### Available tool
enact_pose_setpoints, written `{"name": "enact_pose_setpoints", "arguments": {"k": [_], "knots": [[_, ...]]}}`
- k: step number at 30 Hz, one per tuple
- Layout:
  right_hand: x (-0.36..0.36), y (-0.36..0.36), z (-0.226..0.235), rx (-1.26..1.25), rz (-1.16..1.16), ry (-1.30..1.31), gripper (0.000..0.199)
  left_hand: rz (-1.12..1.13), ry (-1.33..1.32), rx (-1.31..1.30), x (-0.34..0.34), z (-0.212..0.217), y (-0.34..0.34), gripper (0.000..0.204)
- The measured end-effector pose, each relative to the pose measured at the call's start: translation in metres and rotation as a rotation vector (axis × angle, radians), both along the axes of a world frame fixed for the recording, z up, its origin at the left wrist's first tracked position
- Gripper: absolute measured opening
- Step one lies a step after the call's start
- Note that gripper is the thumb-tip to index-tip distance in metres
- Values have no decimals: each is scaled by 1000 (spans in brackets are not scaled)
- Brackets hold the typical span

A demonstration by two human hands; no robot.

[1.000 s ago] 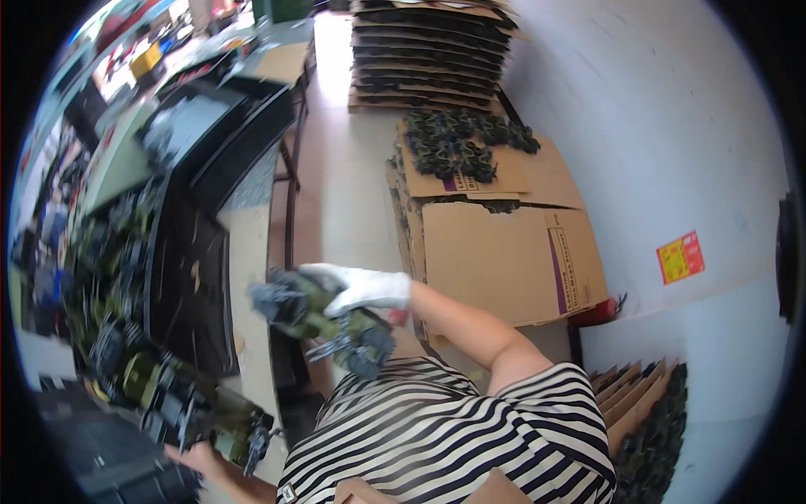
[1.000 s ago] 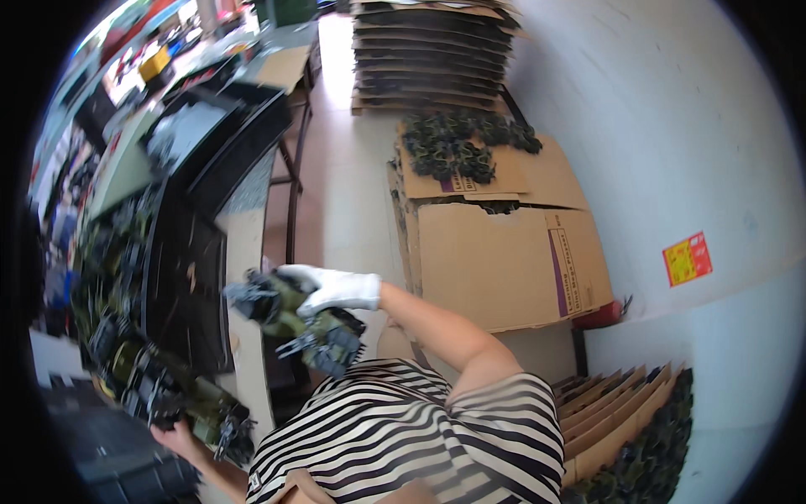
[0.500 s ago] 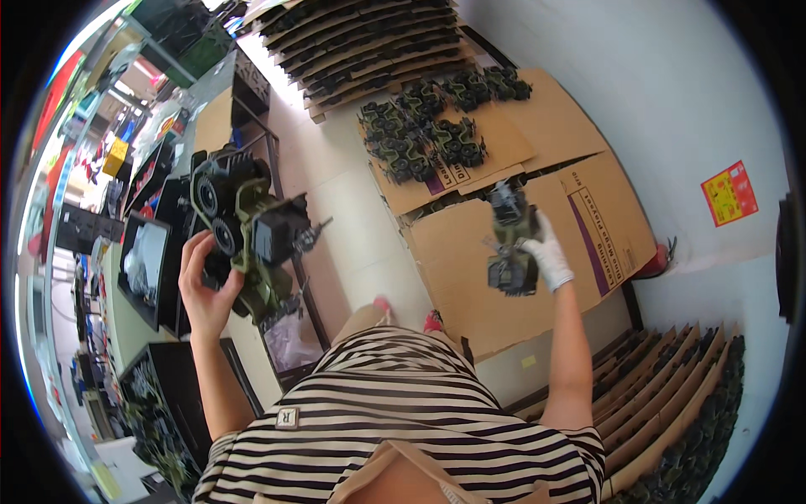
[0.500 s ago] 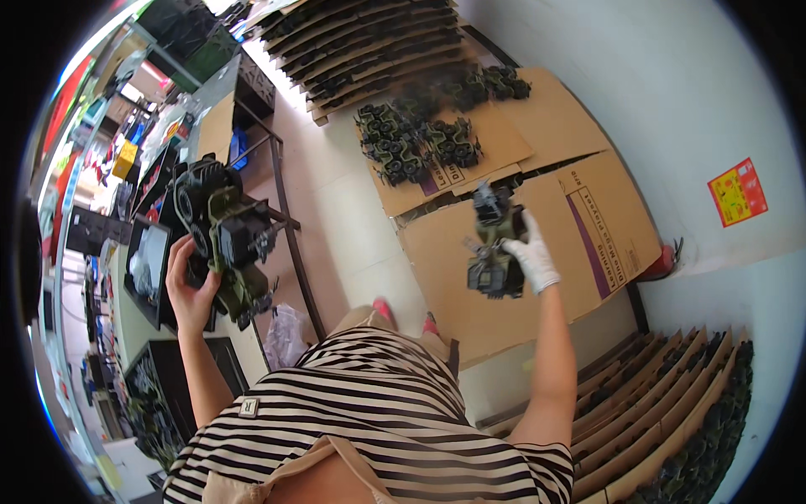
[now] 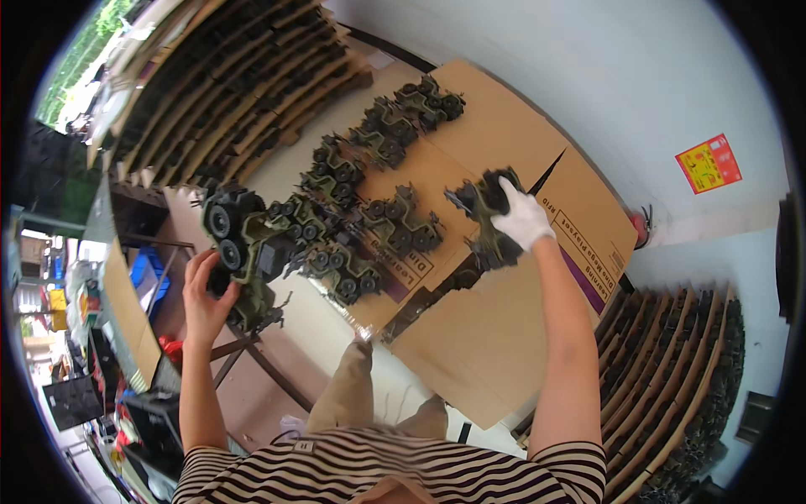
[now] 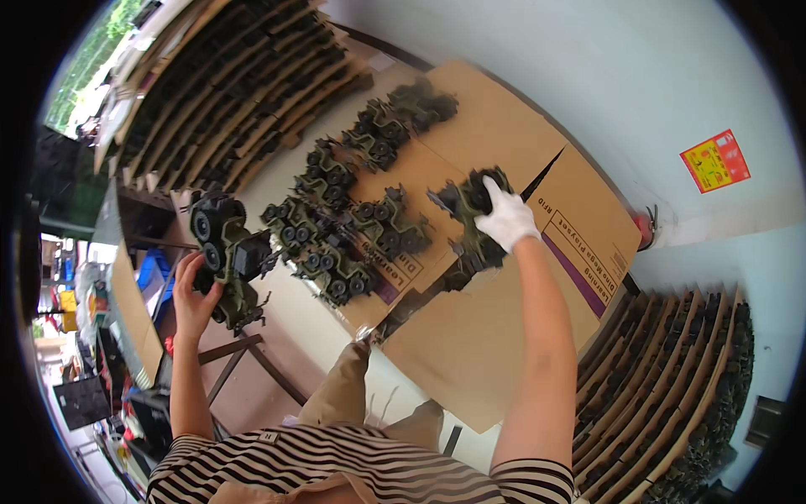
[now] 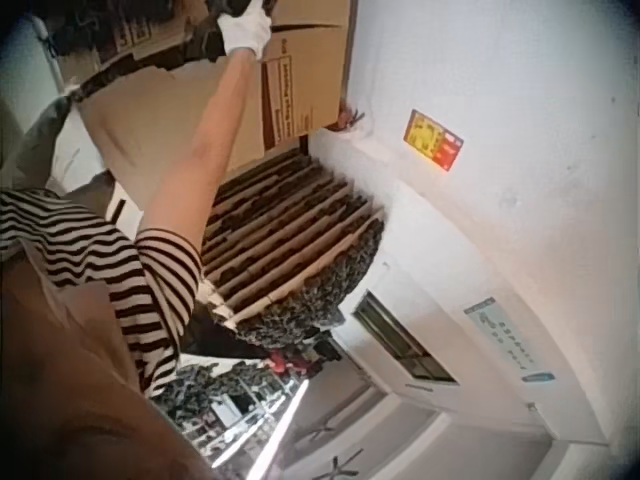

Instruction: The person attaches toy weapons to toy military vehicles on a workbench and arranges the assembled vehicles in rows on cardboard sheets.

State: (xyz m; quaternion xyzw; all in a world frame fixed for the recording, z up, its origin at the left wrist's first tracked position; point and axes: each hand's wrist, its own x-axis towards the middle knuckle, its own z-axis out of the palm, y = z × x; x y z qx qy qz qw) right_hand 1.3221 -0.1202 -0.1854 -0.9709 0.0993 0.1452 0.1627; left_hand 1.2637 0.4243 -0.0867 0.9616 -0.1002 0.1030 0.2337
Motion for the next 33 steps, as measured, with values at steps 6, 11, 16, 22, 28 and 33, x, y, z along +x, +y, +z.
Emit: {"name": "enact_pose_setpoints", "arguments": {"k": [6, 11, 16, 22, 28, 33], "knots": [[148, 36, -103, -232, 191, -34, 76, 17, 73, 54, 77, -99, 69, 49], [189, 57, -156, -286, 246, 90, 75, 14, 139, 112, 131, -129, 95, 49], [167, 62, -174, -275, 267, -54, 70, -187, 78, 33, 222, -145, 45, 52], [1, 74, -167, -75, -253, -554, 59, -809, -82, -14, 369, -176, -155, 58], [-258, 172, -148, 56, -535, 2, 62, -1088, -535, 208, 471, -208, -404, 51], [-369, 258, -107, 196, -958, 263, 50, -1129, -392, 345, 450, -266, -530, 51]]}}
